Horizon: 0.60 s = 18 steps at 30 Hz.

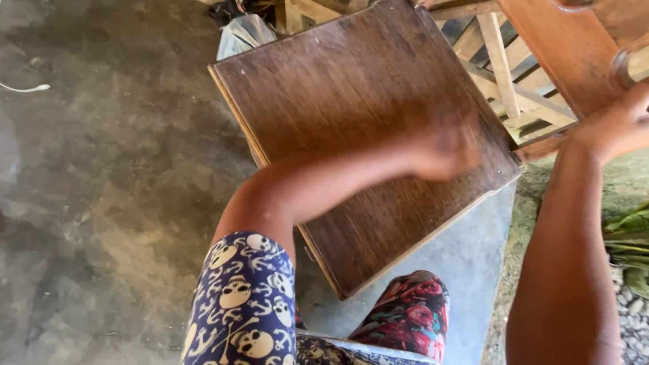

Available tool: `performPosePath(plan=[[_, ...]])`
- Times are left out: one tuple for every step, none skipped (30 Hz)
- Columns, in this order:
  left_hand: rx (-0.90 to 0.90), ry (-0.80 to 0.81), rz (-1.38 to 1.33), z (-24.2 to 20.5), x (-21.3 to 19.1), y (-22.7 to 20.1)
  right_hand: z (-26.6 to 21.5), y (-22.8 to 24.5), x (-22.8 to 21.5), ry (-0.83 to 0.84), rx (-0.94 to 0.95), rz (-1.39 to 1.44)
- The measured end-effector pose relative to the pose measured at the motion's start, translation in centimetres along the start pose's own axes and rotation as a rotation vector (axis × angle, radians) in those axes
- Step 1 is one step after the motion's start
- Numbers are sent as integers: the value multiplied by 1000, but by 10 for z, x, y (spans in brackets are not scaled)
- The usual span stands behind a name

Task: Sanding the wooden seat of a chair using sandpaper to prepare the surface.

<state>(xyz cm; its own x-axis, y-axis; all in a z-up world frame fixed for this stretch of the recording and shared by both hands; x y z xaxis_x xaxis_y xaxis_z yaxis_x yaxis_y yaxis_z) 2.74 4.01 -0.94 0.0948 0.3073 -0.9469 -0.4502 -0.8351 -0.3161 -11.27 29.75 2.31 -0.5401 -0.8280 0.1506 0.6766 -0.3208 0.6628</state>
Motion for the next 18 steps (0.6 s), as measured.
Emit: performPosePath(plan=[[371, 168, -72, -8, 29, -34, -1, 6, 3, 2, 23, 32], [370, 169, -76, -7, 20, -26, -2, 10, 4, 5, 25, 29], [303, 295, -270, -6, 14, -17, -5, 13, 4, 12, 59, 16], [233, 415, -465, -5, 8, -8, -5, 16, 5, 21, 89, 4], [234, 413, -470, -10, -18, 17, -4, 9, 3, 26, 88, 2], [-39, 254, -328, -14, -48, 49, -3, 3, 2, 26, 48, 17], [-308, 92, -182, -19, -79, 81, -1, -4, 2, 27, 9, 32], [-306, 93, -184, -8, -67, 115, 0, -6, 2, 27, 8, 29], [-329, 35, -32, 4, -56, 150, 2, -10, 3, 12, 35, 68], [-350, -24, 120, 18, -46, 183, 6, -13, 2, -3, 60, 107], [-345, -24, 117, 10, -51, 145, 7, -15, 0, -4, 58, 103], [-249, 54, 173, 1, -56, 107, 5, -16, 0, 1, 15, 85], [-152, 132, 227, -9, -62, 68, 4, -15, 0, 8, -27, 68], [-152, 133, 236, -23, -46, 31, 4, -13, 0, 0, -24, 73], [58, 229, 35, -36, -27, -9, 4, -11, -1, -39, 18, 40], [266, 318, -174, -51, -8, -51, 4, -10, -1, -71, 59, 6], [263, 318, -171, -56, -4, -56, 3, -10, -2, -72, 60, 10], [427, 321, -22, -60, -1, -64, 4, -11, -3, -62, 39, -16]])
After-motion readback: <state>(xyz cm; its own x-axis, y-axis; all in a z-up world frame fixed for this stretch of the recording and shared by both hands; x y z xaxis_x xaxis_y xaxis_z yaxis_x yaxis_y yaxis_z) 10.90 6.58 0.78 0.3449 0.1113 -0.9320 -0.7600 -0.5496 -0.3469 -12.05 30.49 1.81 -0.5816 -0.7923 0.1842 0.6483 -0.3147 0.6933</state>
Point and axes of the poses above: each hand's wrist, its own z-axis towards the middle knuckle, its own x-axis out of the palm, y = z × x, the point moved 2 cm from there along z, towards the middle knuckle, and after that the axes turned 10 degrees about x, right-handed, at the moved point
